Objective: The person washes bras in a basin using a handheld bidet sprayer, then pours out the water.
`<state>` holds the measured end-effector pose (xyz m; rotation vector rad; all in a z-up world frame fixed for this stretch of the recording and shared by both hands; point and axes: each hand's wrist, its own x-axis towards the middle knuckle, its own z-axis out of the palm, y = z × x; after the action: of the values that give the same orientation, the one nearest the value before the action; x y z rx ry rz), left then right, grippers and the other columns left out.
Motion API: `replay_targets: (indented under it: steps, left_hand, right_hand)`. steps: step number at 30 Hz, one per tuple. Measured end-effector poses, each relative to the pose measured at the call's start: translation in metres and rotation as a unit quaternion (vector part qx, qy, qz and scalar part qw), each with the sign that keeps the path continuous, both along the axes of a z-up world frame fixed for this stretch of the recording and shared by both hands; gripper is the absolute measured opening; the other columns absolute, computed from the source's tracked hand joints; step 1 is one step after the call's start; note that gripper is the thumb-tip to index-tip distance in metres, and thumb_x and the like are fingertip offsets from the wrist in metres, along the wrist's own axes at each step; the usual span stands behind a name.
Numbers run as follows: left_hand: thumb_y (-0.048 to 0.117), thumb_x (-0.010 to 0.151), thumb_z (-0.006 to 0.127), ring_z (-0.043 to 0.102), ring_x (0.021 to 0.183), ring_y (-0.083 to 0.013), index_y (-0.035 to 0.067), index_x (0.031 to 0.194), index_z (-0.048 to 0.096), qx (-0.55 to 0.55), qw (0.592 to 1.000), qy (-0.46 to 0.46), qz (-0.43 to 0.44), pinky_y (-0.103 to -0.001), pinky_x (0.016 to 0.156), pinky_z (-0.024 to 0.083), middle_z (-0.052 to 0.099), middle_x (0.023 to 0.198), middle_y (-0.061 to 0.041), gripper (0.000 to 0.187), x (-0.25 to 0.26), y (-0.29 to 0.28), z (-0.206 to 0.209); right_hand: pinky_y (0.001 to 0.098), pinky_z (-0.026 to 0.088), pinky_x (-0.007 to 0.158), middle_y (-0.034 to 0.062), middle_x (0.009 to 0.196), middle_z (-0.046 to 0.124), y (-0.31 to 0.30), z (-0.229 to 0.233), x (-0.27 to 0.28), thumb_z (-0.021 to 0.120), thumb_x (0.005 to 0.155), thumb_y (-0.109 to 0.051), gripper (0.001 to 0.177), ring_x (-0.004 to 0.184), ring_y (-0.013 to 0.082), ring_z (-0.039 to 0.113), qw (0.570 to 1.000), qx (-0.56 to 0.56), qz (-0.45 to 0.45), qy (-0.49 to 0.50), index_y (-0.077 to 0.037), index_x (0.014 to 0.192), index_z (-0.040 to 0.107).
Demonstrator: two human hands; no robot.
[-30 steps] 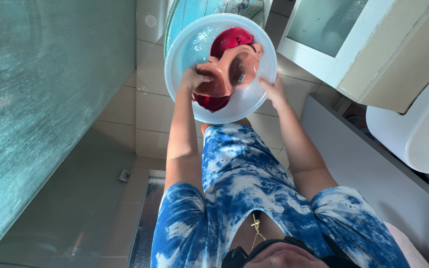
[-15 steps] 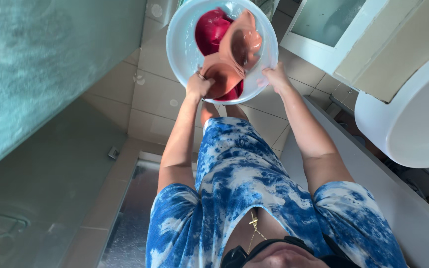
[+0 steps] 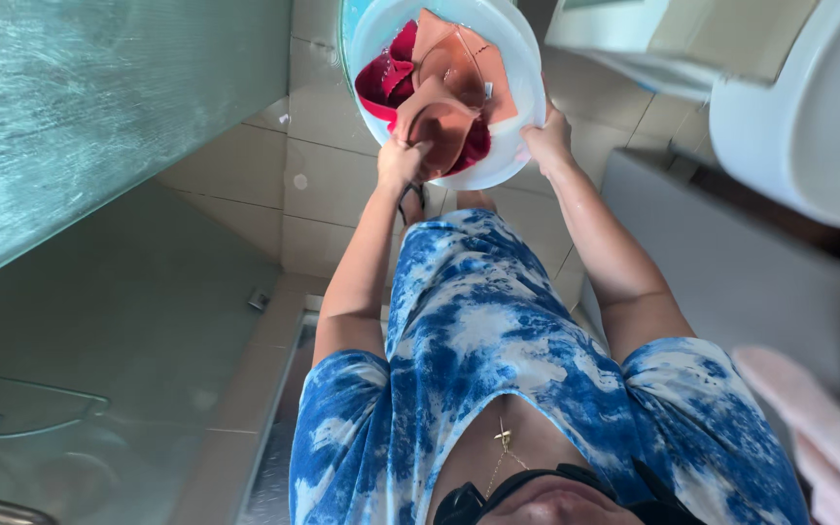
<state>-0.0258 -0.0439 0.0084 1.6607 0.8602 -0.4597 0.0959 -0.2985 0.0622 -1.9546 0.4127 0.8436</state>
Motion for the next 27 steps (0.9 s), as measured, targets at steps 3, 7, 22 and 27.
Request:
replay_targets:
  steps: [3,7,22,27]
  left_hand:
    - [0.036,0.082,0.079,0.075,0.096,-0.0314,0.007,0.123,0.069,0.038,0.992,0.053,-0.107,-0.041,0.086,0.058,0.077,0.102,-0.018,0.051,-0.011,-0.018,-0.011]
    - [0.038,0.077,0.085,0.076,0.099,-0.0275,0.000,0.121,0.065,0.007,0.989,0.040,-0.141,-0.039,0.089,0.057,0.077,0.104,-0.016,0.061,-0.030,-0.045,-0.008]
    - [0.026,0.079,0.080,0.076,0.101,-0.0244,-0.001,0.124,0.063,-0.131,0.952,-0.058,-0.272,-0.034,0.092,0.058,0.078,0.110,-0.015,0.056,-0.071,-0.228,0.022]
    - [0.024,0.079,0.080,0.076,0.102,-0.0245,-0.001,0.124,0.063,-0.142,0.951,-0.043,-0.273,-0.034,0.093,0.057,0.078,0.111,-0.014,0.054,-0.096,-0.281,0.031]
  right_hand:
    - [0.0313,0.063,0.059,0.0110,0.116,0.076,-0.021,0.014,-0.038,0.052,0.089,0.009,0.084,0.068,0.0160,0.072,0.999,-0.015,-0.044,0.003,-0.030,0.162,0.037]
    - [0.0270,0.061,0.064,0.0063,0.127,0.074,-0.060,0.032,-0.091,0.048,0.084,0.012,0.094,0.079,0.0152,0.071,0.996,-0.022,-0.059,-0.067,-0.031,0.165,0.025]
    - [0.0299,0.058,0.072,0.0247,0.155,0.055,-0.199,0.129,-0.228,0.055,0.082,0.013,0.101,0.086,0.0239,0.076,0.936,-0.221,-0.061,-0.268,-0.034,0.166,0.025]
    - [0.0312,0.058,0.078,0.0287,0.154,0.052,-0.242,0.137,-0.269,0.061,0.090,0.012,0.094,0.100,0.0303,0.076,0.911,-0.276,-0.067,-0.299,-0.032,0.167,0.031]
